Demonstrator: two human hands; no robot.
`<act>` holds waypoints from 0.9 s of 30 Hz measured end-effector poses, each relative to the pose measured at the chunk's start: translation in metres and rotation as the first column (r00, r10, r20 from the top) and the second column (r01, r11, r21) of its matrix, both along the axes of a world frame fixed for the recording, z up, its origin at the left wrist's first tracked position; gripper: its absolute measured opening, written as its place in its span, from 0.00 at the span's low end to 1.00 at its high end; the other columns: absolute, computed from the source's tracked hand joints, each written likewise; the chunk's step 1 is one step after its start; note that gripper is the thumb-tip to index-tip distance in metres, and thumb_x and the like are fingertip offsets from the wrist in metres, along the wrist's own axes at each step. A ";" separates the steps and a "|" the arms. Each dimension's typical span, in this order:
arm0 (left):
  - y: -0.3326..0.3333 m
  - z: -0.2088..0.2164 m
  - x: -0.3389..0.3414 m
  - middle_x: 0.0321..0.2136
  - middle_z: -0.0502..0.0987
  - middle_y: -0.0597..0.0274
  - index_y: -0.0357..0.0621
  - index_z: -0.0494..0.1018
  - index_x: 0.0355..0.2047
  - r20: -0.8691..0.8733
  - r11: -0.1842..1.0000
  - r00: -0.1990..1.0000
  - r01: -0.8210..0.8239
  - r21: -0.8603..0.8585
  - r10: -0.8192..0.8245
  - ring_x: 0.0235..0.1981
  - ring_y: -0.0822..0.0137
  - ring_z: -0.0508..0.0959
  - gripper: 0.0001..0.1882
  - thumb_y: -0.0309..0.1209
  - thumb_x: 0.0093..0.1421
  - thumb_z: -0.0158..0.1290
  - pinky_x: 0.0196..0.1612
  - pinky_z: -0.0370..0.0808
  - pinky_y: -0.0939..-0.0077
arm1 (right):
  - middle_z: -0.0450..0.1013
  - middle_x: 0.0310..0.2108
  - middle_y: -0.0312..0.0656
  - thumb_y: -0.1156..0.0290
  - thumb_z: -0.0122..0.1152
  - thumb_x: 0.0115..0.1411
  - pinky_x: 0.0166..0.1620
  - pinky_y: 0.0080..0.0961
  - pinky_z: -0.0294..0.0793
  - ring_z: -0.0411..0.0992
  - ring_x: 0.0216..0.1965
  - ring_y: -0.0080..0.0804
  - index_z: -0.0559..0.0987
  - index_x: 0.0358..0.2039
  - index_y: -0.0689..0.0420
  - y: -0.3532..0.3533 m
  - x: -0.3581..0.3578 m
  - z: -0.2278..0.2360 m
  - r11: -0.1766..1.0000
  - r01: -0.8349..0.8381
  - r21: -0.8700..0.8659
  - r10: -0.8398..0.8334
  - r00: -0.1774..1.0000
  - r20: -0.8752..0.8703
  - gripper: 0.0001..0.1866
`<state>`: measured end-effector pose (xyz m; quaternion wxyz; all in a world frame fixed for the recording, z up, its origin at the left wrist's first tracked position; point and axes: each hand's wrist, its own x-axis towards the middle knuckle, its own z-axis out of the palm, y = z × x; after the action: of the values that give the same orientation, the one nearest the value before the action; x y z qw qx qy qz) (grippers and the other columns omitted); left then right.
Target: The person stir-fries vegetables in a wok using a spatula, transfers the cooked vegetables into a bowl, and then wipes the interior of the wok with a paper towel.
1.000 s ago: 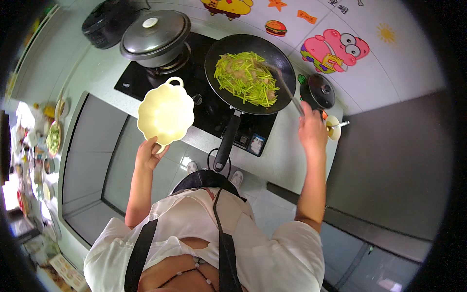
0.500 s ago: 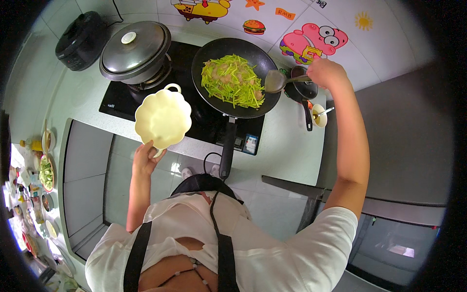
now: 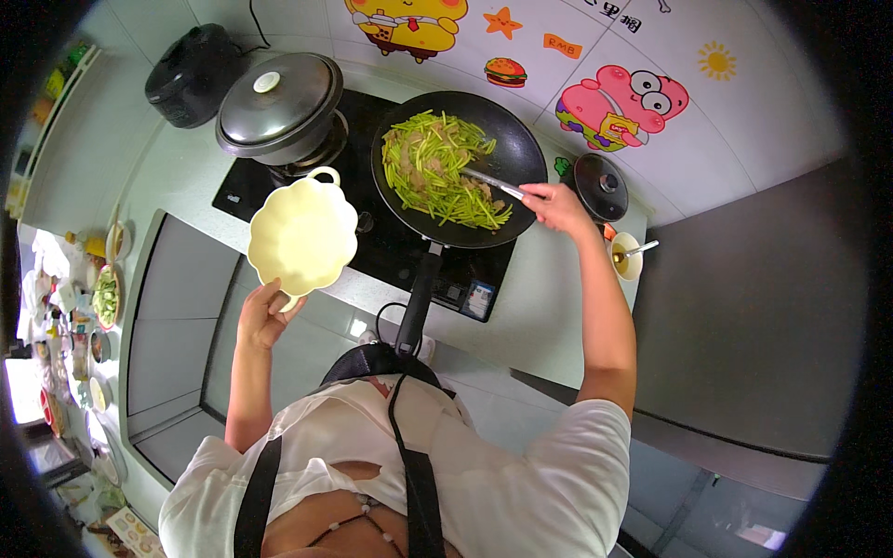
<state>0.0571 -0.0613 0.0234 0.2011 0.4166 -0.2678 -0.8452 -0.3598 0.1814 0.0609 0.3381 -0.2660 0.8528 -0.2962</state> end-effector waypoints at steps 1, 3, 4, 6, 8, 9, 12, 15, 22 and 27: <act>0.001 0.005 0.001 0.12 0.56 0.74 0.33 0.65 0.34 -0.004 1.000 1.000 -0.006 -0.002 0.006 0.11 0.82 0.56 0.07 0.25 0.58 0.42 0.41 0.75 0.65 | 0.61 0.13 0.28 0.62 0.54 0.56 0.14 0.13 0.53 0.55 0.11 0.13 0.73 0.46 0.50 0.004 0.009 0.000 1.000 0.017 -0.012 -0.017 1.000 0.027 0.17; 0.007 0.012 -0.001 0.12 0.55 0.74 0.33 0.65 0.34 -0.019 1.000 1.000 -0.018 0.002 0.018 0.11 0.82 0.56 0.07 0.25 0.58 0.42 0.41 0.75 0.65 | 0.62 0.14 0.28 0.61 0.54 0.55 0.14 0.13 0.53 0.56 0.11 0.13 0.73 0.46 0.51 0.010 0.017 0.000 0.999 0.029 -0.029 -0.028 0.999 0.030 0.17; 0.010 0.014 -0.001 0.12 0.55 0.74 0.33 0.65 0.34 -0.012 1.000 1.000 -0.018 -0.002 0.018 0.11 0.82 0.56 0.07 0.25 0.58 0.42 0.41 0.75 0.65 | 0.64 0.15 0.31 0.61 0.55 0.55 0.15 0.14 0.56 0.58 0.12 0.16 0.74 0.45 0.50 0.016 0.020 -0.002 0.998 0.018 -0.056 -0.019 1.000 -0.011 0.17; 0.015 0.014 -0.001 0.12 0.55 0.75 0.33 0.65 0.34 0.000 1.000 1.000 -0.017 -0.004 0.017 0.11 0.82 0.56 0.07 0.25 0.58 0.41 0.41 0.75 0.64 | 0.70 0.18 0.35 0.61 0.55 0.54 0.19 0.18 0.62 0.64 0.14 0.21 0.75 0.43 0.48 0.028 0.027 -0.004 0.994 -0.006 -0.105 -0.004 0.995 -0.095 0.16; 0.019 0.012 -0.002 0.12 0.55 0.75 0.33 0.65 0.34 0.000 1.000 1.000 -0.016 -0.014 0.016 0.11 0.82 0.55 0.06 0.25 0.58 0.41 0.41 0.75 0.64 | 0.73 0.23 0.40 0.61 0.56 0.52 0.25 0.23 0.67 0.69 0.18 0.30 0.76 0.42 0.47 0.035 0.040 0.009 0.982 -0.106 -0.158 0.023 0.890 -0.455 0.16; 0.022 0.010 -0.001 0.12 0.55 0.75 0.33 0.64 0.34 0.005 1.000 1.000 -0.014 -0.013 0.014 0.11 0.82 0.55 0.06 0.25 0.58 0.41 0.41 0.75 0.64 | 0.75 0.26 0.43 0.61 0.57 0.52 0.27 0.26 0.69 0.72 0.20 0.35 0.76 0.42 0.46 0.039 0.047 0.020 0.973 -0.159 -0.165 0.026 0.792 -0.609 0.16; 0.025 -0.004 0.000 0.12 0.56 0.73 0.32 0.63 0.34 -0.027 1.000 0.999 -0.021 0.016 0.021 0.11 0.82 0.56 0.06 0.24 0.58 0.41 0.38 0.77 0.64 | 0.74 0.30 0.45 0.60 0.58 0.50 0.34 0.34 0.70 0.72 0.30 0.44 0.75 0.42 0.43 0.043 0.061 0.063 0.991 -0.125 0.049 0.122 0.688 -0.716 0.16; 0.031 -0.004 -0.005 0.12 0.56 0.74 0.33 0.63 0.34 0.019 0.999 0.999 -0.035 0.009 0.035 0.11 0.82 0.56 0.06 0.24 0.58 0.41 0.37 0.77 0.65 | 0.73 0.27 0.45 0.61 0.57 0.51 0.31 0.35 0.69 0.71 0.29 0.44 0.75 0.42 0.42 0.047 0.066 0.095 0.981 -0.156 0.115 0.187 0.609 -0.771 0.16; 0.031 -0.017 -0.007 0.12 0.56 0.74 0.33 0.64 0.34 0.020 0.999 0.999 -0.041 0.029 0.040 0.11 0.82 0.56 0.06 0.24 0.58 0.41 0.37 0.77 0.65 | 0.73 0.25 0.44 0.61 0.58 0.49 0.30 0.36 0.70 0.71 0.28 0.41 0.77 0.37 0.46 0.024 0.046 0.139 0.882 -0.126 0.454 0.463 0.407 -0.787 0.13; 0.031 -0.023 -0.010 0.12 0.56 0.73 0.32 0.64 0.34 0.021 0.999 0.999 -0.031 0.027 0.031 0.11 0.82 0.56 0.06 0.23 0.58 0.41 0.37 0.78 0.64 | 0.73 0.23 0.41 0.66 0.60 0.46 0.31 0.34 0.70 0.72 0.29 0.38 0.79 0.29 0.50 -0.001 0.013 0.163 0.767 -0.097 0.634 0.584 0.514 -0.628 0.08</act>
<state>0.0469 -0.0302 0.0002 0.2057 0.4320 -0.2518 -0.8412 -0.3470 0.1807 0.2236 0.0310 -0.4360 0.8820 0.1761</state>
